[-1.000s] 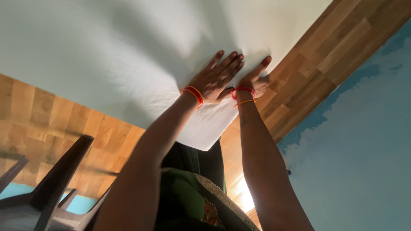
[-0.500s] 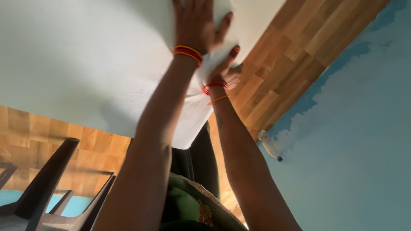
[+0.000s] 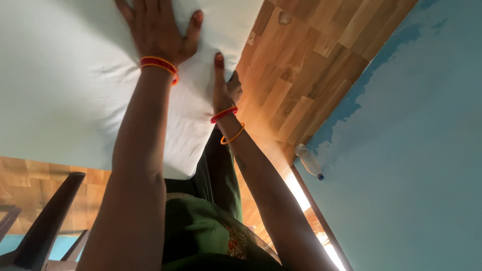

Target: The person inserts pillows into pillowcases, arranges them at the head of the bed, and smooths the bedsheet by hand, tucking the edges under the mattress.

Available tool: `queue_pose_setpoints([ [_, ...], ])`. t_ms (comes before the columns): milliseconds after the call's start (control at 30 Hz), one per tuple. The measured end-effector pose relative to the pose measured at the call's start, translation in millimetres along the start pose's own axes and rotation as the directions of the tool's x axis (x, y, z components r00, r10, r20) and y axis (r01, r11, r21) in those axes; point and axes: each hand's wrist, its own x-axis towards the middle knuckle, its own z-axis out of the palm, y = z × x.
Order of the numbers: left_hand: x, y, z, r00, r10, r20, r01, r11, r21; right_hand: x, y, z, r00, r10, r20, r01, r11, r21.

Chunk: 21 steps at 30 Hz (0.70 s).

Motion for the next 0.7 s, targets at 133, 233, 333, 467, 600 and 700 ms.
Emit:
queue_pose_setpoints([
  [133, -2, -4, -2, 0.991, 0.100, -0.083, -0.091, 0.990, 0.108, 31, 20, -10, 0.982, -0.188, 0.023, 0.184, 0.976, 0.116],
  [233, 0, -6, 0, 0.975, 0.159, -0.158, -0.137, 0.980, 0.142, 74, 28, -51, 0.779, -0.078, 0.622, -0.432, 0.653, 0.622],
  [333, -2, -9, 5, 0.987, 0.117, -0.114, -0.104, 0.988, 0.114, 103, 16, -57, 0.843, -0.238, 0.482, -0.135, 0.774, 0.619],
  [467, -4, -12, 12, 0.993, 0.080, -0.089, -0.071, 0.993, 0.097, 126, -6, -40, 0.890, -0.257, 0.377, 0.029, 0.856, 0.515],
  [600, -7, -10, 13, 0.992, 0.074, -0.103, -0.063, 0.992, 0.109, 125, -15, -33, 0.955, -0.228, 0.188, 0.177, 0.951, 0.255],
  [700, -4, -9, 10, 0.991, 0.069, -0.112, -0.056, 0.992, 0.114, 126, -16, -35, 0.981, -0.137, 0.135, 0.103, 0.967, 0.232],
])
